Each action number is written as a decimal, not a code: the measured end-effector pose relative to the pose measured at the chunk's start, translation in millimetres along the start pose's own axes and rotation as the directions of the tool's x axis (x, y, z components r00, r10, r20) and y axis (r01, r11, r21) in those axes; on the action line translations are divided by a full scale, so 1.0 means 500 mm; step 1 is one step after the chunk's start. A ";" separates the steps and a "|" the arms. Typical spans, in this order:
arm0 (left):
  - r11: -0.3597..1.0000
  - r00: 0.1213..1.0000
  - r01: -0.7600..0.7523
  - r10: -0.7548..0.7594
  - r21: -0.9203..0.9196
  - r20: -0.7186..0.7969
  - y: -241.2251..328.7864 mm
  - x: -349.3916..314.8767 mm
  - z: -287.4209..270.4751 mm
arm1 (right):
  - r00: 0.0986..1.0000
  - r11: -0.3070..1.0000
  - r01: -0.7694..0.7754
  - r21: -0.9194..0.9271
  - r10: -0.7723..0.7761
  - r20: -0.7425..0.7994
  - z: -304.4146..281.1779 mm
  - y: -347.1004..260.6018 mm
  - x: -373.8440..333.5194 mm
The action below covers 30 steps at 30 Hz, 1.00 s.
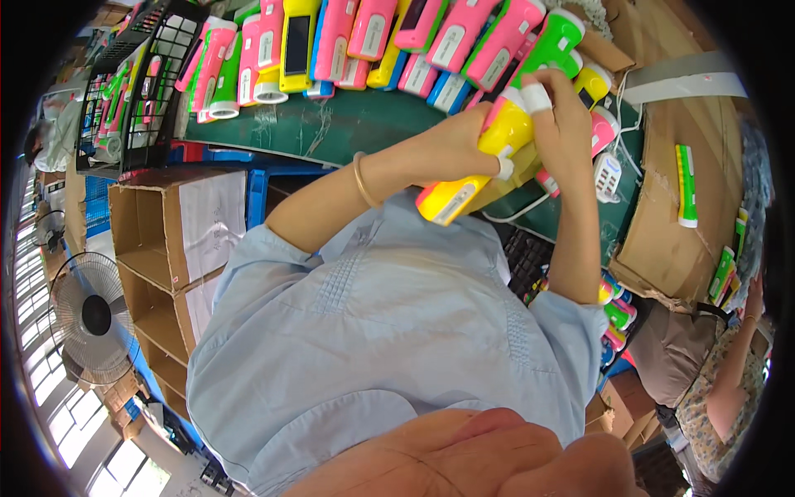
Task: The recorder is testing the functionality of various colored plastic flashlights and wiping them with a cloth.
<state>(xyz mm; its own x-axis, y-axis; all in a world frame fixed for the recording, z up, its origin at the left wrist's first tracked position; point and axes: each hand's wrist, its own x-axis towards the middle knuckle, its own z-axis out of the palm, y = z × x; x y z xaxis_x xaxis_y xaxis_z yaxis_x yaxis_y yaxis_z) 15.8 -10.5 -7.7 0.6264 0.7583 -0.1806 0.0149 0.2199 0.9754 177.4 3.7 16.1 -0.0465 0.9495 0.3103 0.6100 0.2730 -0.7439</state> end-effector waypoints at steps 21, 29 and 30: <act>0.948 0.989 -0.140 0.120 -0.287 -0.087 0.073 0.066 -0.078 | 0.936 0.610 -0.308 0.730 0.334 0.116 0.013 0.035 -0.153; 0.681 0.614 -0.083 0.609 0.727 -0.501 0.137 0.141 -0.131 | 0.943 0.446 -0.289 0.847 0.288 0.169 -0.009 0.049 -0.104; 0.688 0.589 -0.106 0.625 0.718 -0.512 0.132 0.145 -0.134 | 0.935 0.461 -0.313 0.830 0.305 0.182 -0.005 0.046 -0.101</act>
<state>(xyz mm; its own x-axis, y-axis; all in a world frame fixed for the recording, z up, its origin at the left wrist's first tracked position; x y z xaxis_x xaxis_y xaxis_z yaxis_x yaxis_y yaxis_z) 9.7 100.2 35.0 -0.0204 0.8982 0.4391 0.5033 -0.3702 0.7808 195.7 -38.5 -15.4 -0.0016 0.9990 -0.0448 -0.3610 -0.0423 -0.9316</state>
